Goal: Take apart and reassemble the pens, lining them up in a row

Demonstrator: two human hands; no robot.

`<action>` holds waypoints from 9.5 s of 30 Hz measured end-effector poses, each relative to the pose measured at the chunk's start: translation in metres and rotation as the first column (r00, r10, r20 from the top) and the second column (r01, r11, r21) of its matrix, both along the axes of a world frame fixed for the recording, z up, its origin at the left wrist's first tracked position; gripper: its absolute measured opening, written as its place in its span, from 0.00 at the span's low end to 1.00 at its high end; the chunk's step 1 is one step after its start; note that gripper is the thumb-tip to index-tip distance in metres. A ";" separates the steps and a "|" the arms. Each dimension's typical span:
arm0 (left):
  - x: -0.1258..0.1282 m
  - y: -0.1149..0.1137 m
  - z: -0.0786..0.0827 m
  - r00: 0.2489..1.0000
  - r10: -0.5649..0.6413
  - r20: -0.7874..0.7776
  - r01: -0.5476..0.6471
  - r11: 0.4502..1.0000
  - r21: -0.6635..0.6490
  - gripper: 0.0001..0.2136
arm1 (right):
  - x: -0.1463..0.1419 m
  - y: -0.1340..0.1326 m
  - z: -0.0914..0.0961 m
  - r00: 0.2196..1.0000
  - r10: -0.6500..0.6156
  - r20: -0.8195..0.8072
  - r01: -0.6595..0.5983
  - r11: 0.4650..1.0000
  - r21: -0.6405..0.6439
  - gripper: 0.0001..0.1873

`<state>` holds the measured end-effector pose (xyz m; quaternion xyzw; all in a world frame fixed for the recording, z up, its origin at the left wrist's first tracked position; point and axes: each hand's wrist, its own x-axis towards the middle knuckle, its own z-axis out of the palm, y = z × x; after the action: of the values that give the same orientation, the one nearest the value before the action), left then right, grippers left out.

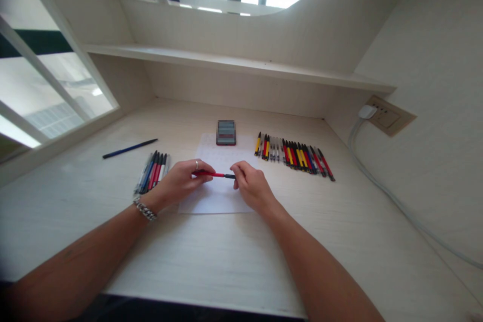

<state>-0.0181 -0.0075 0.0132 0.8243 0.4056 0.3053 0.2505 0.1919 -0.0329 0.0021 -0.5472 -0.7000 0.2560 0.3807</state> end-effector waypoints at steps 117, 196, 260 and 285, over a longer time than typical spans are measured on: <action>-0.034 0.025 -0.005 0.949 0.266 -0.169 -0.272 0.962 -0.009 0.23 | 0.021 -0.005 0.043 0.437 -0.061 -0.898 -0.238 0.954 -0.180 0.32; -0.011 0.004 0.011 0.999 0.032 0.001 -0.032 0.999 -0.020 0.11 | -0.037 0.016 0.008 0.780 -0.140 -0.611 -0.121 0.923 -0.365 0.26; -0.012 0.015 -0.008 0.960 0.022 -0.278 -0.026 1.000 -0.012 0.17 | 0.182 -0.125 -0.010 0.432 -0.724 0.539 0.802 0.581 0.137 0.17; -0.031 0.020 0.010 0.934 0.277 -0.227 -0.256 0.959 0.117 0.12 | 0.066 -0.049 0.029 0.847 -0.294 0.444 0.253 0.956 0.151 0.13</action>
<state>-0.0492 0.0126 0.0236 0.8025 0.5277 0.2513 0.1200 0.2581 -0.0824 0.0311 -0.6694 -0.6955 0.0312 0.2594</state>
